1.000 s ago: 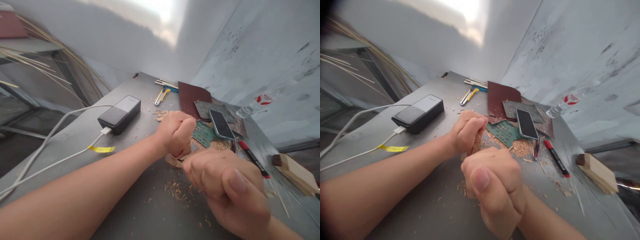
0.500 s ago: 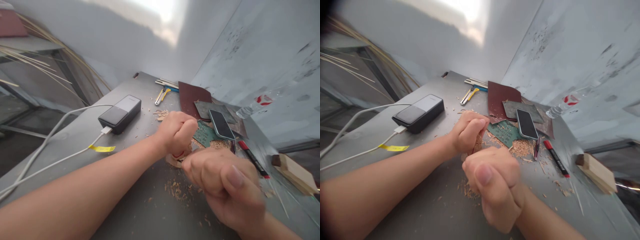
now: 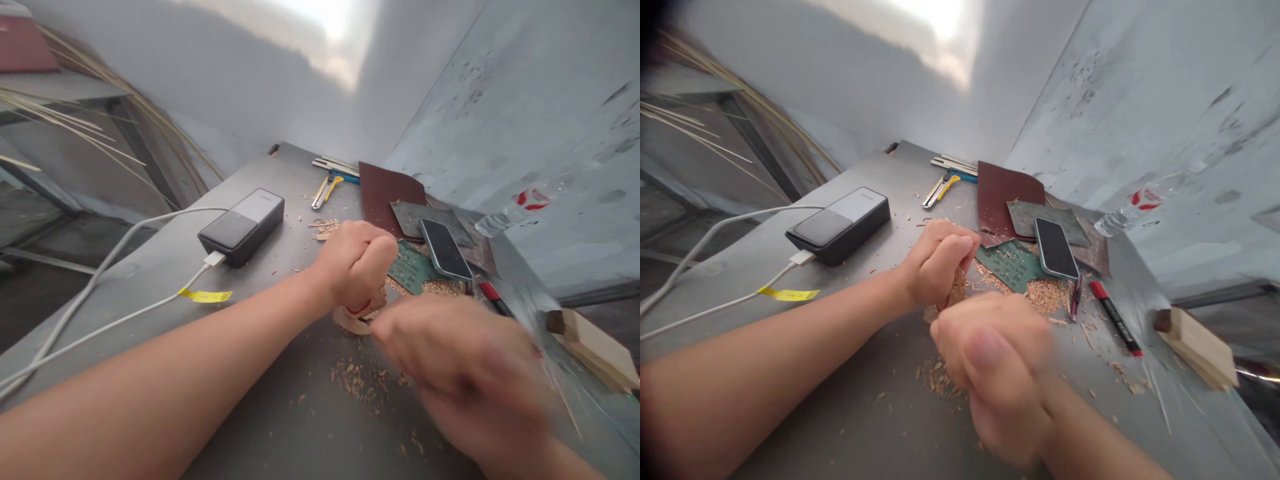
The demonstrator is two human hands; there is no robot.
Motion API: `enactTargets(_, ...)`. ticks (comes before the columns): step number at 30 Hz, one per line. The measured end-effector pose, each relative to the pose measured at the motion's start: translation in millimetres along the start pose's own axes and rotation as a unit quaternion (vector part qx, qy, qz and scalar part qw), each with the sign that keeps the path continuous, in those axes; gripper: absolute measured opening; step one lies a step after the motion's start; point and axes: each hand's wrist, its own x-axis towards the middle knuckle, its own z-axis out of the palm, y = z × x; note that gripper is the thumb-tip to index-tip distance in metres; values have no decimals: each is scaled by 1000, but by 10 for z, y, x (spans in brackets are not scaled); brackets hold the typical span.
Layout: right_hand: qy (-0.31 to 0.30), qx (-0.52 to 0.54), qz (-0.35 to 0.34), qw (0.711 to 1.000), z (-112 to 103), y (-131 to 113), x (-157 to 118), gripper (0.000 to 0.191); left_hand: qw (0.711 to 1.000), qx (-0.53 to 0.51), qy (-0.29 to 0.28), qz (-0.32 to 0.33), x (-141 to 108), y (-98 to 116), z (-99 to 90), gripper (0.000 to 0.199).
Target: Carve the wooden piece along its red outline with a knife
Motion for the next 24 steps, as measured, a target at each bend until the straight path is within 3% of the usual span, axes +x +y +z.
enactTargets(2,-14,29,8,999,21,41,11,50,1000,0,3,-4,1,0,3,34)
enactTargets(6,17,46,-25,998,52,85,17,51,1000,-2,7,-16,4,-4,10,35)
enactTargets(9,-3,68,-10,998,31,58,22,51,1000,1,5,-9,2,-10,12,35)
enactTargets(12,-25,47,18,998,9,-3,39,49,1000,-1,9,-15,0,-16,11,36)
enactTargets(17,-12,33,4,999,45,46,50,51,1000,0,7,-5,0,-14,15,35)
enactTargets(24,-14,-7,14,1000,6,81,114,36,1000,9,15,-19,-6,6,16,35)
